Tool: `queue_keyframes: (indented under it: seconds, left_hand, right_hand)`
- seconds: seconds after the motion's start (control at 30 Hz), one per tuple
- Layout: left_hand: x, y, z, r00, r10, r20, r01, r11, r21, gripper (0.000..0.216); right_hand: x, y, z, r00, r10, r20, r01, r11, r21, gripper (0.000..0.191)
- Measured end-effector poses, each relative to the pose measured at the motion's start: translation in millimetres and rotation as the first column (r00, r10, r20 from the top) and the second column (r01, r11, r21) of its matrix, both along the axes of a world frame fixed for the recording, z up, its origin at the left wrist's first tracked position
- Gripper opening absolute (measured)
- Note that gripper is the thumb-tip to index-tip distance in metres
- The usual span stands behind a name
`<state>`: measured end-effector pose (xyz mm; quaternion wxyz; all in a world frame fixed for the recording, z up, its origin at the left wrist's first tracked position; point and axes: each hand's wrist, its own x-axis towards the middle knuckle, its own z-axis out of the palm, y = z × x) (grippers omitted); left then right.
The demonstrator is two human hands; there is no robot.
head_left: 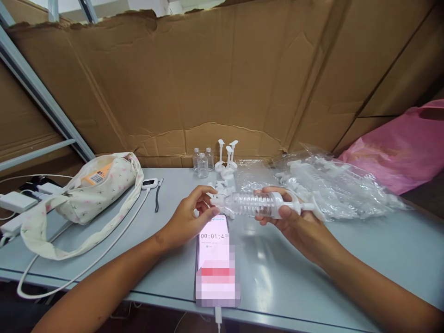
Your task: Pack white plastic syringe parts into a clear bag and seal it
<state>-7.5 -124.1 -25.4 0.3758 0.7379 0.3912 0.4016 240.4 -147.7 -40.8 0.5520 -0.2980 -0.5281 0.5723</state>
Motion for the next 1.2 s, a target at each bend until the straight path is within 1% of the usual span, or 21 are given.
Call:
queue_keyframes:
  seconds: [0.07, 0.13, 0.17, 0.3, 0.33, 0.4, 0.5, 0.53, 0.6, 0.67, 0.7, 0.73, 0.77, 0.8, 0.83, 0.87, 0.9, 1.0, 1.07, 1.13, 1.2]
  left_hand:
    - [0, 0, 0.8, 0.999, 0.032, -0.007, -0.032, 0.999, 0.031, 0.021]
    - [-1, 1, 0.9, 0.999, 0.038, -0.023, -0.037, 0.999, 0.032, 0.015]
    - [-1, 2, 0.6, 0.999, 0.034, -0.029, -0.034, 0.999, 0.026, 0.017]
    - [-1, 4, -0.6, 1.0, 0.022, -0.009, -0.022, 1.0, -0.018, 0.037]
    - [-1, 5, -0.6, 1.0, 0.012, 0.007, -0.012, 0.999, -0.048, 0.039]
    - [-1, 6, -0.2, 0.998, -0.033, 0.05, 0.04, 0.988, -0.15, 0.042]
    - [-1, 9, 1.1, 0.988, -0.101, 0.114, 0.132, 0.94, -0.313, 0.046]
    - [-1, 10, 1.6, 0.987, -0.107, 0.123, 0.143, 0.93, -0.34, 0.047]
    - [-1, 12, 3.3, 0.989, -0.09, 0.12, 0.127, 0.93, -0.346, 0.048]
    - [-4, 14, 5.5, 0.996, -0.035, 0.086, 0.058, 0.959, -0.278, 0.047]
    - [-5, 16, 6.7, 0.999, 0.009, 0.037, -0.002, 0.979, -0.204, 0.046]
    - [-8, 18, 7.6, 0.997, 0.066, -0.04, -0.069, 0.993, -0.097, 0.044]
    - [-10, 21, 8.1, 0.982, 0.133, -0.137, -0.129, 0.991, 0.036, 0.042]
    - [-12, 24, 8.0, 0.95, 0.205, -0.236, -0.166, 0.97, 0.177, 0.038]
    - [-13, 27, 7.1, 0.906, 0.273, -0.325, -0.173, 0.937, 0.304, 0.033]
    - [-14, 31, 5.5, 0.857, 0.323, -0.402, -0.155, 0.905, 0.396, 0.029]
    - [-14, 35, 3.1, 0.812, 0.356, -0.462, -0.126, 0.881, 0.456, 0.027]
    - [-10, 46, -5.8, 0.713, 0.402, -0.575, -0.053, 0.848, 0.527, 0.024]
    - [-7, 52, -10.6, 0.676, 0.413, -0.61, -0.031, 0.843, 0.537, 0.022]
    - [-5, 54, -12.8, 0.676, 0.404, -0.617, -0.033, 0.852, 0.522, 0.021]
    - [-5, 53, -12.2, 0.713, 0.382, -0.587, -0.043, 0.861, 0.507, 0.025]
  right_hand:
    - [1, 1, 0.7, 1.0, -0.014, 0.001, 0.014, 1.0, -0.005, 0.035]
    - [1, 1, 1.0, 1.0, -0.015, 0.009, 0.015, 1.0, -0.006, 0.035]
    - [0, 1, 1.1, 1.0, -0.011, 0.009, 0.011, 1.0, -0.004, 0.035]
    - [-1, -3, 1.4, 1.0, 0.005, 0.013, -0.005, 1.0, 0.009, 0.036]
    - [-1, -4, 1.3, 1.0, 0.004, 0.021, -0.005, 1.0, 0.022, 0.035]
    - [1, -4, 0.1, 0.999, 0.002, 0.048, -0.005, 0.998, 0.063, 0.034]
    - [4, -2, -4.3, 0.996, 0.001, 0.093, -0.011, 0.993, 0.115, 0.034]
    - [6, -1, -5.9, 0.994, 0.0, 0.107, -0.013, 0.993, 0.12, 0.035]
    - [7, -1, -7.9, 0.992, -0.006, 0.128, -0.009, 0.993, 0.119, 0.035]
    - [8, -1, -7.0, 0.992, -0.027, 0.126, 0.011, 0.992, 0.122, 0.034]
    - [8, -1, -5.5, 0.992, -0.047, 0.115, 0.032, 0.992, 0.125, 0.034]
    - [8, 0, -3.5, 0.993, -0.072, 0.098, 0.06, 0.99, 0.127, 0.034]
    - [7, 0, -1.3, 0.992, -0.1, 0.078, 0.09, 0.988, 0.125, 0.034]
    - [7, 1, 0.9, 0.99, -0.126, 0.06, 0.118, 0.986, 0.118, 0.033]
    - [7, 2, 2.7, 0.988, -0.146, 0.048, 0.14, 0.984, 0.109, 0.033]
    - [7, 3, 4.0, 0.986, -0.159, 0.041, 0.154, 0.983, 0.099, 0.032]
    - [7, 3, 4.8, 0.986, -0.162, 0.041, 0.158, 0.983, 0.089, 0.032]
    - [6, 3, 5.0, 0.986, -0.157, 0.063, 0.151, 0.985, 0.082, 0.031]
    - [4, 3, 4.5, 0.985, -0.154, 0.081, 0.147, 0.986, 0.085, 0.031]
    - [4, 2, 4.1, 0.983, -0.157, 0.095, 0.148, 0.985, 0.088, 0.032]
    - [4, 3, 3.5, 0.983, -0.149, 0.104, 0.14, 0.986, 0.09, 0.032]
